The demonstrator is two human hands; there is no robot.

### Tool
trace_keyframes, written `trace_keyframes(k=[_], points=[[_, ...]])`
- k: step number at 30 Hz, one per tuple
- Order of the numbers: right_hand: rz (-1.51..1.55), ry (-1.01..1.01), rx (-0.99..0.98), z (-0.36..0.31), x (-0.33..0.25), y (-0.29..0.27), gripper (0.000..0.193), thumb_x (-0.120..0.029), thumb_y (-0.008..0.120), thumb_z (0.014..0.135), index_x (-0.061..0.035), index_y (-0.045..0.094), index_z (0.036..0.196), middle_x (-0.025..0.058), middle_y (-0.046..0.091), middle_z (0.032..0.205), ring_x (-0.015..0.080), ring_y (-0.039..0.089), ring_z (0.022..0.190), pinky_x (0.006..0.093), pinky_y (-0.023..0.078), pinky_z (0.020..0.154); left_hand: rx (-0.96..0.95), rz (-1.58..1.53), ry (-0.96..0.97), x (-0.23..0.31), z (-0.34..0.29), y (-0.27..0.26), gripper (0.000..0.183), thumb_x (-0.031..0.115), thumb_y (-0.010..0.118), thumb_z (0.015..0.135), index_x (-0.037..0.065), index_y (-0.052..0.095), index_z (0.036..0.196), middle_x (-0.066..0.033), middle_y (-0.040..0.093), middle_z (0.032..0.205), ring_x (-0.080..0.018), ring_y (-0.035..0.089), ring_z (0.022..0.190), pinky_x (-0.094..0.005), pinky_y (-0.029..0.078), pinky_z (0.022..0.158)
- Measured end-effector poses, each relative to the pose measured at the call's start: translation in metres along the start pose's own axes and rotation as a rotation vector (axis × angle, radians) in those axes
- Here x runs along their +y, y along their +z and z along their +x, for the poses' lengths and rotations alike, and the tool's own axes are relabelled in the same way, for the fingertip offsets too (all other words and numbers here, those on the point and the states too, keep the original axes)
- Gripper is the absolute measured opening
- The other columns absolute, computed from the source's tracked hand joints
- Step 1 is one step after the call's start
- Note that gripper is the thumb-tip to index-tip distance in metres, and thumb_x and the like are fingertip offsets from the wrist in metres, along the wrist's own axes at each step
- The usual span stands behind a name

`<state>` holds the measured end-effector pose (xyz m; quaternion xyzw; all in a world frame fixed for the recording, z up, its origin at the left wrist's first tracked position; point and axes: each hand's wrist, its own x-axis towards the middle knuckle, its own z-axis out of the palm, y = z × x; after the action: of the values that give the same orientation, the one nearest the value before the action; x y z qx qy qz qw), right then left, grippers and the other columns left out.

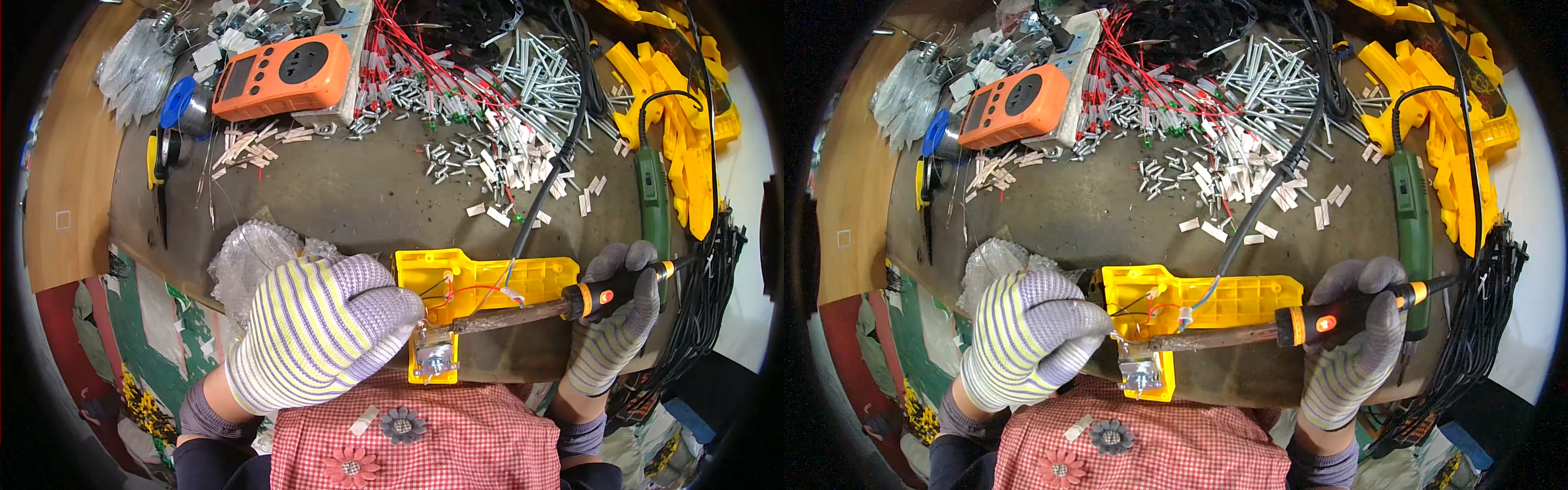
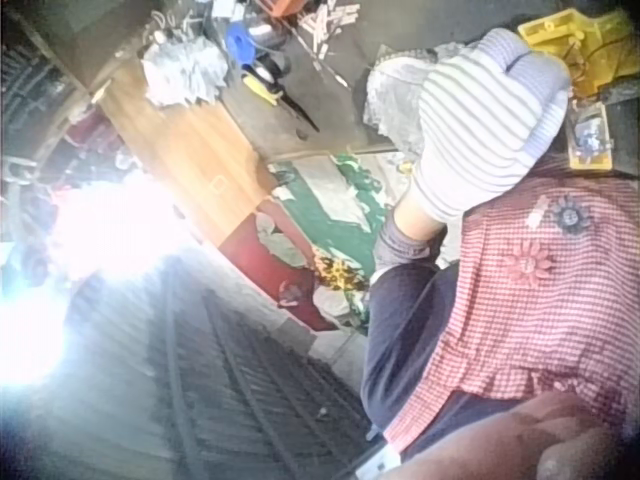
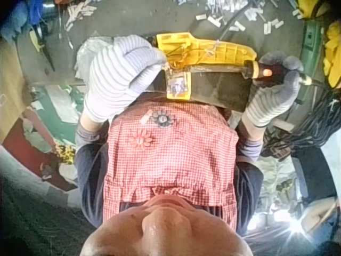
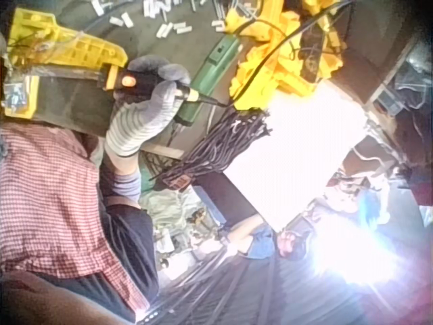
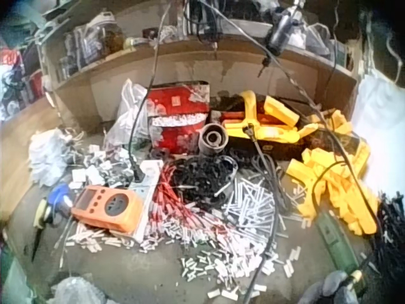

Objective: Assemble internal components and wiring into a yellow plastic housing for an electronic device.

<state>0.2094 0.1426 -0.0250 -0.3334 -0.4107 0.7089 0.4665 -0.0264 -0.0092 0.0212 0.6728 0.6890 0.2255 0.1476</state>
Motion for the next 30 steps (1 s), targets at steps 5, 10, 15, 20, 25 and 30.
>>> trace_keyframes(k=[5,10,15,20,25,30], points=[[-0.021,-0.025,0.006,-0.001,-0.002,0.000,0.025,-0.031,0.061,0.100,-0.0093,0.052,0.107,0.0082,0.056,0.085,0.0146,0.056,0.074,0.0243,0.047,0.065,-0.047,0.027,0.029,0.007,0.003,-0.005,0.019,0.015,0.079,0.073,0.015,0.074,0.091,-0.0069,0.063,0.082,-0.0286,0.062,0.068,-0.0407,0.048,0.060],[-0.014,-0.029,0.011,-0.001,0.000,-0.002,0.025,-0.031,0.061,0.100,-0.0095,0.052,0.106,0.0076,0.056,0.084,0.0139,0.057,0.074,0.0246,0.049,0.065,-0.031,0.044,0.046,0.006,0.001,-0.004,0.019,0.015,0.078,0.074,0.015,0.074,0.092,-0.0064,0.064,0.083,-0.0275,0.063,0.070,-0.0405,0.049,0.062],[-0.008,-0.048,0.031,-0.003,0.000,-0.003,0.025,-0.031,0.062,0.100,-0.0096,0.052,0.107,0.0070,0.057,0.085,0.0135,0.057,0.073,0.0249,0.050,0.064,0.335,0.308,-0.165,-0.024,0.009,-0.002,0.014,0.006,0.070,0.078,0.008,0.071,0.092,-0.0097,0.065,0.093,-0.0304,0.062,0.084,-0.0413,0.049,0.076],[-0.032,-0.046,0.061,-0.008,-0.001,0.000,0.025,-0.031,0.064,0.099,-0.0098,0.053,0.107,0.0059,0.058,0.088,0.0130,0.058,0.077,0.0250,0.051,0.066,0.183,0.046,0.045,0.013,0.018,-0.010,0.022,0.007,0.072,0.072,0.010,0.072,0.094,-0.0079,0.068,0.099,-0.0269,0.063,0.085,-0.0397,0.048,0.078],[-0.013,-0.053,0.140,-0.008,-0.001,0.006,0.025,-0.030,0.066,0.098,-0.0101,0.053,0.108,0.0058,0.058,0.091,0.0123,0.058,0.079,0.0241,0.052,0.066,0.177,-0.371,-0.009,0.029,0.040,0.015,0.032,0.013,0.077,0.081,0.011,0.076,0.113,-0.0066,0.074,0.099,-0.0237,0.070,0.088,-0.0348,0.055,0.082],[-0.003,-0.056,0.107,-0.008,0.000,0.004,0.026,-0.030,0.066,0.098,-0.0102,0.053,0.108,0.0067,0.058,0.091,0.0122,0.058,0.077,0.0234,0.052,0.065,0.140,-0.412,-0.025,0.021,0.039,0.017,0.027,0.007,0.071,0.084,0.009,0.077,0.109,-0.0070,0.075,0.097,-0.0235,0.071,0.090,-0.0335,0.055,0.084]])
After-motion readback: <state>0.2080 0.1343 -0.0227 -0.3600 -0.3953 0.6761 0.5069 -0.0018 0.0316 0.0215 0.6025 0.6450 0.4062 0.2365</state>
